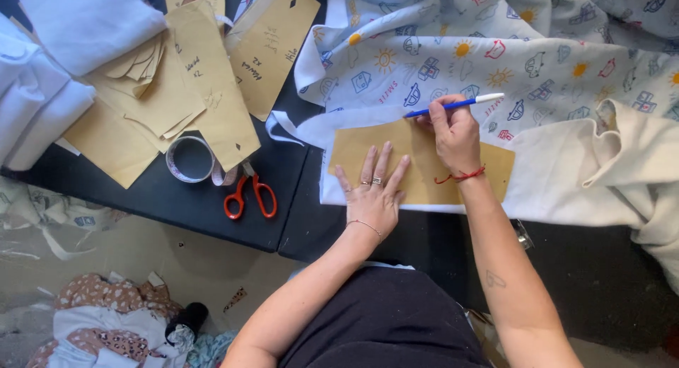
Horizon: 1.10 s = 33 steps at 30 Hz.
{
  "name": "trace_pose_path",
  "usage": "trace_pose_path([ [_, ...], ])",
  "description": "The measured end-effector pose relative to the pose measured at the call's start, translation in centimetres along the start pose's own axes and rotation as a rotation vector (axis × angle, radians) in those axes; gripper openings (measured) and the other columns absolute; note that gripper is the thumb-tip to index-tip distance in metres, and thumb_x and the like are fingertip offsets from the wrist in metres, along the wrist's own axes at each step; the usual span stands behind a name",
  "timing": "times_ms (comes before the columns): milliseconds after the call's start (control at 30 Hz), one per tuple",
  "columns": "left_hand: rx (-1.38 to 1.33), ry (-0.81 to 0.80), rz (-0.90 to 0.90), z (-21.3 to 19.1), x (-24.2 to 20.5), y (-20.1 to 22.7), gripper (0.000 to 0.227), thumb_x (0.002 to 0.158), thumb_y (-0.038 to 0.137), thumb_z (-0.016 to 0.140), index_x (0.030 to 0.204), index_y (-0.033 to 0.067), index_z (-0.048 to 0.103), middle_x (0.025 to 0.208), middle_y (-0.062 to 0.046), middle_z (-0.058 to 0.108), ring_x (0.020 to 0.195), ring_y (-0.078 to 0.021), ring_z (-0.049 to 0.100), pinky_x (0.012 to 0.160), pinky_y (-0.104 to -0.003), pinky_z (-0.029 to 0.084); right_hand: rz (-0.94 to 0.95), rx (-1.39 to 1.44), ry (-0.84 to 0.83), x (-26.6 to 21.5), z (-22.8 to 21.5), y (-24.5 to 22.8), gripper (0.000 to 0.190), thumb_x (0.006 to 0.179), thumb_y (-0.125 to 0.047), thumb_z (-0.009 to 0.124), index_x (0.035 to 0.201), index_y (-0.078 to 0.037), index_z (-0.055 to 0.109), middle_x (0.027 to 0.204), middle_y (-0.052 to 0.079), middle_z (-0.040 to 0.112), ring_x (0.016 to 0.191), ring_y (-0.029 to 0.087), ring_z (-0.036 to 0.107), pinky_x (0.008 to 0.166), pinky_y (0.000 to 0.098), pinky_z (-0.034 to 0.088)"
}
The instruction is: The person places a paper pattern on a piece of white fabric and traces its outline with a pen. They then use a green electric rotary cutter to cut the fabric along the traced lines. The person repeats this process with a second pattern piece, cutting the fabric and stacking the finished pieces.
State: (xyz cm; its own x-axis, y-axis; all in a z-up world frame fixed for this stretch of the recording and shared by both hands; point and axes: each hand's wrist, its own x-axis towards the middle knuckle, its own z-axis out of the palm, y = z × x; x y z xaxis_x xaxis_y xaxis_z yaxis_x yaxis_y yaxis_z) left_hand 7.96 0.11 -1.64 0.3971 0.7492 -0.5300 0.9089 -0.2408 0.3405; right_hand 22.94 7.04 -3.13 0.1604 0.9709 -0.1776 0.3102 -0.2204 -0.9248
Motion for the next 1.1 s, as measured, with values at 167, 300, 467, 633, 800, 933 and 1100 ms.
trace_pose_path([
  [167,0.041,0.020,-0.005,0.2,0.3,0.2,0.056,0.088,0.038,0.032,0.135,0.0351,0.003,0.144,0.001,-0.013,0.131,-0.0201,-0.015,0.093,-0.067,-0.008,0.066,0.230,0.142,-0.9,-0.1,0.9,0.021,0.093,-0.024,0.042,0.096,-0.003,0.044,0.085,0.012,0.058,0.081,0.015,0.060,0.074,0.0283,0.053],
  [300,0.044,0.099,0.014,1.0,0.7,0.2,0.057,0.085,0.041,0.038,0.135,0.0340,0.011,0.144,0.000,-0.009,0.131,-0.0227,-0.010,0.094,-0.068,-0.003,0.038,0.179,0.222,-1.9,-0.4,1.9,0.018,0.092,-0.019,0.046,0.095,-0.001,0.048,0.083,0.015,0.059,0.080,0.017,0.060,0.074,0.0288,0.052],
  [467,0.095,0.204,0.028,1.0,1.0,1.1,0.059,0.080,0.047,0.043,0.133,0.0309,0.023,0.144,-0.003,-0.002,0.131,-0.0254,-0.004,0.094,-0.067,0.002,0.032,0.190,0.275,-2.8,-1.6,2.4,0.017,0.090,-0.018,0.049,0.093,-0.002,0.052,0.080,0.016,0.061,0.077,0.016,0.060,0.073,0.0274,0.051],
  [633,0.120,0.125,-0.060,0.9,1.3,1.8,0.058,0.080,0.055,0.035,0.132,0.0323,0.024,0.144,-0.003,-0.004,0.131,-0.0271,-0.007,0.094,-0.068,0.002,0.086,0.071,0.345,-4.8,-5.6,4.2,0.014,0.091,-0.016,0.046,0.094,-0.002,0.048,0.073,0.016,0.061,0.071,0.019,0.061,0.067,0.0289,0.054],
  [800,0.128,0.151,-0.061,1.2,1.3,2.1,0.059,0.079,0.054,0.038,0.130,0.0284,0.028,0.144,-0.007,-0.002,0.131,-0.0301,-0.006,0.094,-0.068,0.004,0.133,0.122,0.445,-7.2,-10.8,5.9,0.018,0.096,-0.020,0.037,0.101,-0.002,0.039,0.075,0.017,0.059,0.077,0.024,0.062,0.069,0.0308,0.053],
  [933,0.066,0.696,0.252,3.8,3.9,4.0,0.028,0.062,0.018,0.057,0.090,0.0129,0.051,0.127,-0.014,0.038,0.120,-0.0289,0.037,0.094,-0.060,0.021,0.117,0.107,0.430,-8.1,-11.3,4.6,0.020,0.096,-0.021,0.033,0.103,-0.002,0.036,0.085,0.018,0.058,0.087,0.027,0.060,0.074,0.0344,0.051],
  [1100,0.031,0.527,0.602,7.6,8.7,9.7,0.019,0.077,0.019,0.051,0.095,0.0164,0.049,0.118,-0.005,0.044,0.118,-0.0217,0.039,0.097,-0.056,0.024,0.073,-0.102,0.566,-10.1,-10.5,4.1,0.011,0.091,-0.012,0.049,0.097,-0.003,0.049,0.085,0.014,0.062,0.082,0.019,0.060,0.069,0.0281,0.050],
])
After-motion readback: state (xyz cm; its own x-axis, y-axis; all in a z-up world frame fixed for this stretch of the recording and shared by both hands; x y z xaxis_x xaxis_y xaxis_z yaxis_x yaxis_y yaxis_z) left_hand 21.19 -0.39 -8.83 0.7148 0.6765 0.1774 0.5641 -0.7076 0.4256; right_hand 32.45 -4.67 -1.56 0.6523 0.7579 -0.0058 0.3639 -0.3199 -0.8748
